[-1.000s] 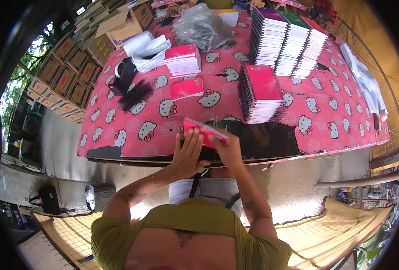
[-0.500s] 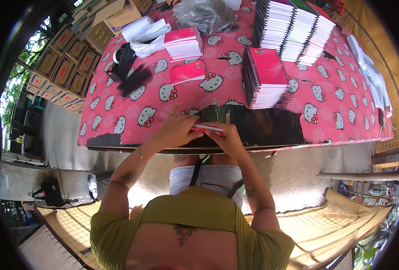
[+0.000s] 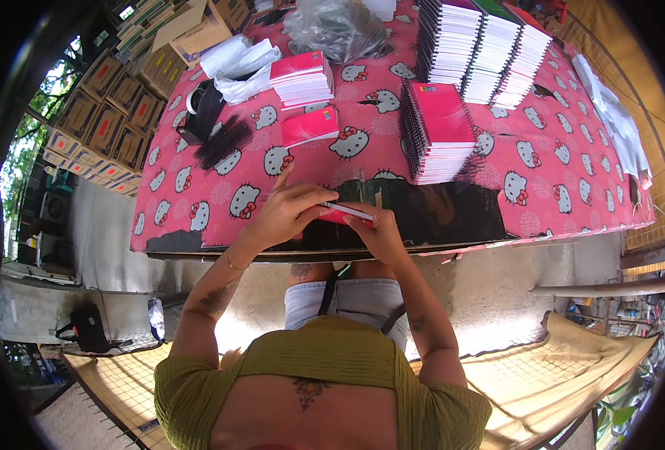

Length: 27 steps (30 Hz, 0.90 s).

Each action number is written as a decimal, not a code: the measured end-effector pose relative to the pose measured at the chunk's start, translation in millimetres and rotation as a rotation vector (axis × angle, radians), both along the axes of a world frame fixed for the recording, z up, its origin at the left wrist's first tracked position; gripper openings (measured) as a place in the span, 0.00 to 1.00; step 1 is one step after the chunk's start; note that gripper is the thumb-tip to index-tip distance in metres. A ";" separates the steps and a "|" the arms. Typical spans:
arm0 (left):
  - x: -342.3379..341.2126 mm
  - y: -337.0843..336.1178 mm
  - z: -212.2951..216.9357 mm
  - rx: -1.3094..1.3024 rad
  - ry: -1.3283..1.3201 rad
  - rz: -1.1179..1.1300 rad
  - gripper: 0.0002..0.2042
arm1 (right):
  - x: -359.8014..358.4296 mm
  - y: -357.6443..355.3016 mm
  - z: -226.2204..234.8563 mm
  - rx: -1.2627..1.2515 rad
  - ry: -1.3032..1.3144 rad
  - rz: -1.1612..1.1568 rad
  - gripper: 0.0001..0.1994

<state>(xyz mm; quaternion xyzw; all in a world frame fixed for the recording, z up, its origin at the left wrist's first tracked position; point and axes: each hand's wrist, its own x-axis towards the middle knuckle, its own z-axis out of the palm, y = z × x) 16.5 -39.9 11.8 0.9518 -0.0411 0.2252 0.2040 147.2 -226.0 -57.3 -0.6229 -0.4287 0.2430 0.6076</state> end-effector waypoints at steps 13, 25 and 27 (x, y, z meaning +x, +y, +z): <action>5.6 -22.6 1.5 0.429 0.005 0.233 0.31 | -2.6 2.9 2.4 -0.030 0.221 -0.035 0.13; -26.6 -65.9 -82.8 0.286 0.088 0.159 0.41 | -8.1 11.5 18.2 0.021 0.173 -0.137 0.12; 9.7 -48.7 -39.6 0.272 -0.008 0.320 0.42 | -1.6 12.7 2.1 0.087 0.046 -0.151 0.13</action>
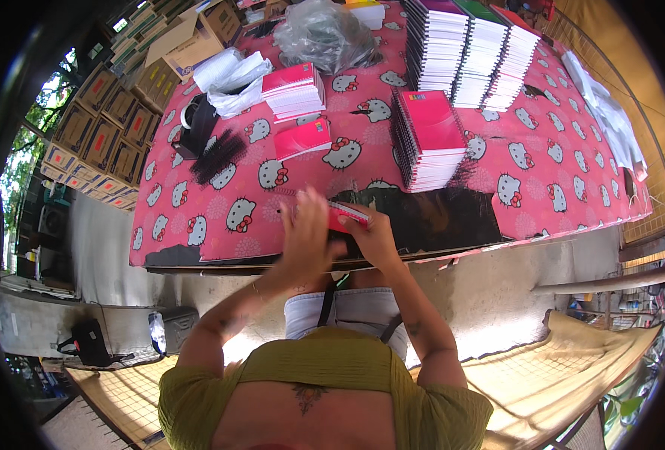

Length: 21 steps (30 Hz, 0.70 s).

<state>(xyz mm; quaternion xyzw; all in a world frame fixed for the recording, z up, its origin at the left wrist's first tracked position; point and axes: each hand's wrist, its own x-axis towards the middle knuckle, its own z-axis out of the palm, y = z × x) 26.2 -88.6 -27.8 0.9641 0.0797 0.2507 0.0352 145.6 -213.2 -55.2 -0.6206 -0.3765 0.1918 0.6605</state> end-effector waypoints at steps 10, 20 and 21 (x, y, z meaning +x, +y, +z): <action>22.1 -2.2 13.2 0.033 0.035 0.046 0.45 | 10.9 -2.1 -6.8 -0.100 -0.061 0.059 0.16; 1.8 -25.9 -17.1 -0.025 0.089 -0.104 0.43 | 16.1 -6.4 -27.3 -0.161 0.097 0.117 0.17; -9.5 -31.1 -31.2 -0.012 0.102 -0.137 0.43 | 15.0 -4.9 -22.6 -0.148 0.061 0.095 0.17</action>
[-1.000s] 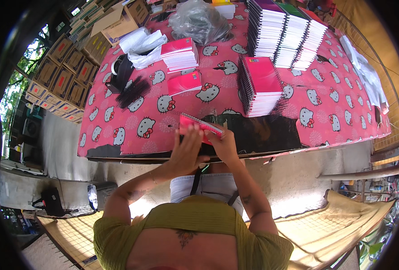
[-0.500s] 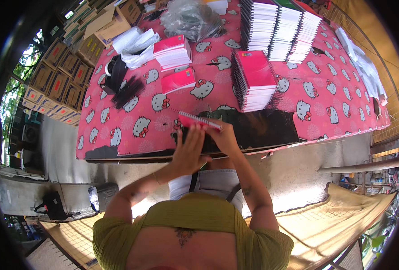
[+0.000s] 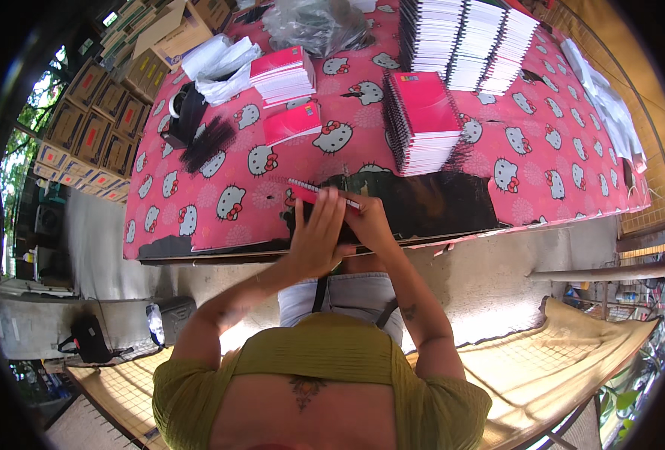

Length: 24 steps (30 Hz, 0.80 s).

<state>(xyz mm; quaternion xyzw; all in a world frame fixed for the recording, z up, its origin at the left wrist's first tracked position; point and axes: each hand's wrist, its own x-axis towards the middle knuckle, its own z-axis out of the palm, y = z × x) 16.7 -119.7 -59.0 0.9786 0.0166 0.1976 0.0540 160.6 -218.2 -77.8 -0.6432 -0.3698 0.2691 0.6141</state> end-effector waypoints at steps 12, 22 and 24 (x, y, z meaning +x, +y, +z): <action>29.4 40.1 53.9 -0.252 -0.206 -0.137 0.09 | -1.2 -3.4 33.1 -0.088 -0.315 0.006 0.15; 28.9 43.1 49.1 -0.270 -0.216 -0.167 0.06 | 33.5 -42.7 69.7 -0.052 -0.177 0.100 0.08; 31.0 44.0 49.4 -0.270 -0.223 -0.174 0.06 | 39.1 -40.8 69.7 -0.108 -0.202 0.133 0.08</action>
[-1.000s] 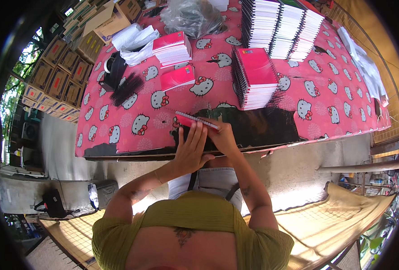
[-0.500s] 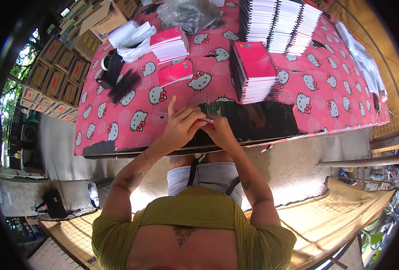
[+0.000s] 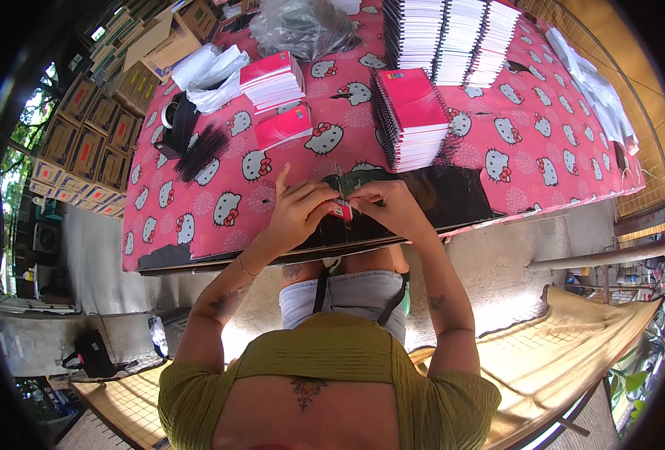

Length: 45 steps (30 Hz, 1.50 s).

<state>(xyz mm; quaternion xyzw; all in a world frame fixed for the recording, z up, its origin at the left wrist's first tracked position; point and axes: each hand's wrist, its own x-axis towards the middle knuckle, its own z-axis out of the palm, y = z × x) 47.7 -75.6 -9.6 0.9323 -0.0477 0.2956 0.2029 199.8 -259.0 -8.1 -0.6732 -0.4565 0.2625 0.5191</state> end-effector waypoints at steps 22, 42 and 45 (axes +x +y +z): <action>22.8 1.9 90.4 0.181 -0.188 0.025 0.12 | -14.7 -5.9 48.0 0.415 -0.642 -0.633 0.16; 149.2 8.4 52.9 -0.088 -0.350 -0.184 0.13 | 54.5 -42.1 88.7 0.348 -0.636 -0.709 0.28; 116.9 48.2 45.1 0.037 -0.288 0.052 0.13 | 3.9 -67.2 126.6 0.870 -0.408 -0.302 0.26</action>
